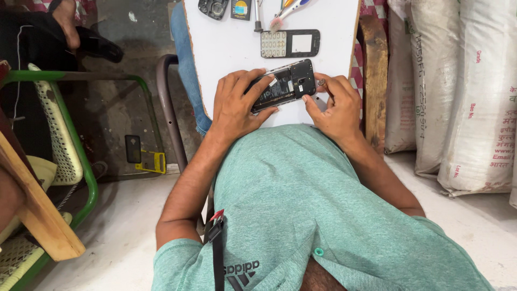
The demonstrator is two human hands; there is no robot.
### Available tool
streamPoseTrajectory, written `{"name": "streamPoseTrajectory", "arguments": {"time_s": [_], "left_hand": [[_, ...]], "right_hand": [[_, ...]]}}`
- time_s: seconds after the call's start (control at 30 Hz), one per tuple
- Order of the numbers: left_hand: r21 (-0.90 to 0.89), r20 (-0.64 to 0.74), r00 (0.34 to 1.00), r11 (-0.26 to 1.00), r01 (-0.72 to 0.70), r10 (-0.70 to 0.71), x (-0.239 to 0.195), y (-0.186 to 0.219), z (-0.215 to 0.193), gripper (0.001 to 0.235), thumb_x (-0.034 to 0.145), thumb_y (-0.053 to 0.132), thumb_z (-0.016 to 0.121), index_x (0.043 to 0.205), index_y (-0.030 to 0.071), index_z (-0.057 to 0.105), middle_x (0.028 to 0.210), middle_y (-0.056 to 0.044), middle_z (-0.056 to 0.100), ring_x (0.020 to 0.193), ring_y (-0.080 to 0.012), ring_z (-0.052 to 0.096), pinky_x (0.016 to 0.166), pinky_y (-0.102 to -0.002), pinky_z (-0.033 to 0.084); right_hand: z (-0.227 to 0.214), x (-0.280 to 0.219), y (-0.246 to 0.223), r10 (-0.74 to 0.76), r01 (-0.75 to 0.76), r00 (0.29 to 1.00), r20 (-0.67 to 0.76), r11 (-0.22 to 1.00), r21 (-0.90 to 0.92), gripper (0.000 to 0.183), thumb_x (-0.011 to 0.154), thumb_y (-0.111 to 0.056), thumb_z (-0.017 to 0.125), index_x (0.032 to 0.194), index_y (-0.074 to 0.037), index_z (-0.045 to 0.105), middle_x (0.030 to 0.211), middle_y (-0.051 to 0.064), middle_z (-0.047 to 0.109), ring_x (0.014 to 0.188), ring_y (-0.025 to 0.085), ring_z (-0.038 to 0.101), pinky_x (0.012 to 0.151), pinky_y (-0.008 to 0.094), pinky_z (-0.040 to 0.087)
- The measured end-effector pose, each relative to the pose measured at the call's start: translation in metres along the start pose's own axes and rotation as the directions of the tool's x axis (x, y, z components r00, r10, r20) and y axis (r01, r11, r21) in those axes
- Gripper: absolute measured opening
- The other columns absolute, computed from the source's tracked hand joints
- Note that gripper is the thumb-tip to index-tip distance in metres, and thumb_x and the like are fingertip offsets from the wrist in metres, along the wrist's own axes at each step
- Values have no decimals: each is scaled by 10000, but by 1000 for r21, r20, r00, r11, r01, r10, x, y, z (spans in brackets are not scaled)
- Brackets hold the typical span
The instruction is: The person disassembles a mobile phone using a screwdriver and a prying tool. They remove the back cover, unscrew internal components, and detach the battery. The person then reassembles the phone by reconnecting the battery and securing the back cover.
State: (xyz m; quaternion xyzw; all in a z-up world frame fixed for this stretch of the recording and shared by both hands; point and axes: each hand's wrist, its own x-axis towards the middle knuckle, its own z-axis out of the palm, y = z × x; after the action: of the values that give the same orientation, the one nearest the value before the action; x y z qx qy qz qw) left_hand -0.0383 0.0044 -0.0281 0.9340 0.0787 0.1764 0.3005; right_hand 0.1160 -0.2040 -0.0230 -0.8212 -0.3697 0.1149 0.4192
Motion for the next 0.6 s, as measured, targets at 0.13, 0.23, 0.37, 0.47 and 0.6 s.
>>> {"name": "streamPoseTrajectory", "arguments": {"time_s": [0.13, 0.23, 0.37, 0.47, 0.6], "left_hand": [[-3, -23, 999, 1000, 22, -22, -3, 0, 3, 745, 729, 363, 947, 1369, 129, 645, 1397, -47, 596, 1205, -269, 536, 1008, -431, 421], [-7, -23, 999, 999, 33, -33, -4, 0, 6, 753, 720, 381, 948, 1363, 130, 648, 1389, -53, 594, 1204, -271, 530, 996, -434, 414], [-6, -7, 999, 999, 37, -37, -4, -2, 7, 748, 720, 393, 946, 1357, 136, 652, 1389, -48, 590, 1213, -268, 521, 1012, -441, 409], [0, 4, 999, 999, 38, -38, -4, -3, 6, 745, 717, 395, 942, 1352, 137, 650, 1391, -55, 587, 1222, -275, 514, 1012, -443, 408], [5, 9, 999, 999, 50, -50, -3, 0, 4, 753, 722, 397, 942, 1366, 143, 645, 1385, -50, 583, 1229, -272, 507, 1020, -444, 405]], "right_hand": [[4, 1, -4, 10, -9, 1000, -24, 998, 64, 464, 847, -59, 860, 1278, 9, 700, 1038, 74, 629, 558, 19, 403, 466, 199, 330], [7, 0, -2, 59, -57, 998, -23, 994, 96, 417, 860, -53, 864, 1243, 3, 709, 1043, 59, 637, 566, 17, 395, 470, 206, 316], [5, 5, 2, 68, -69, 998, 15, 994, 84, 383, 873, -53, 868, 1220, 1, 714, 1030, 43, 649, 550, 6, 394, 466, 205, 308], [2, 6, 0, 52, -54, 998, 30, 994, 92, 448, 836, -77, 898, 1231, 5, 703, 1030, 46, 639, 568, 6, 392, 477, 202, 312], [-1, 4, 2, 43, -50, 997, 67, 993, 105, 586, 769, -122, 938, 1277, 12, 679, 1029, 53, 621, 588, 6, 401, 470, 199, 327]]}}
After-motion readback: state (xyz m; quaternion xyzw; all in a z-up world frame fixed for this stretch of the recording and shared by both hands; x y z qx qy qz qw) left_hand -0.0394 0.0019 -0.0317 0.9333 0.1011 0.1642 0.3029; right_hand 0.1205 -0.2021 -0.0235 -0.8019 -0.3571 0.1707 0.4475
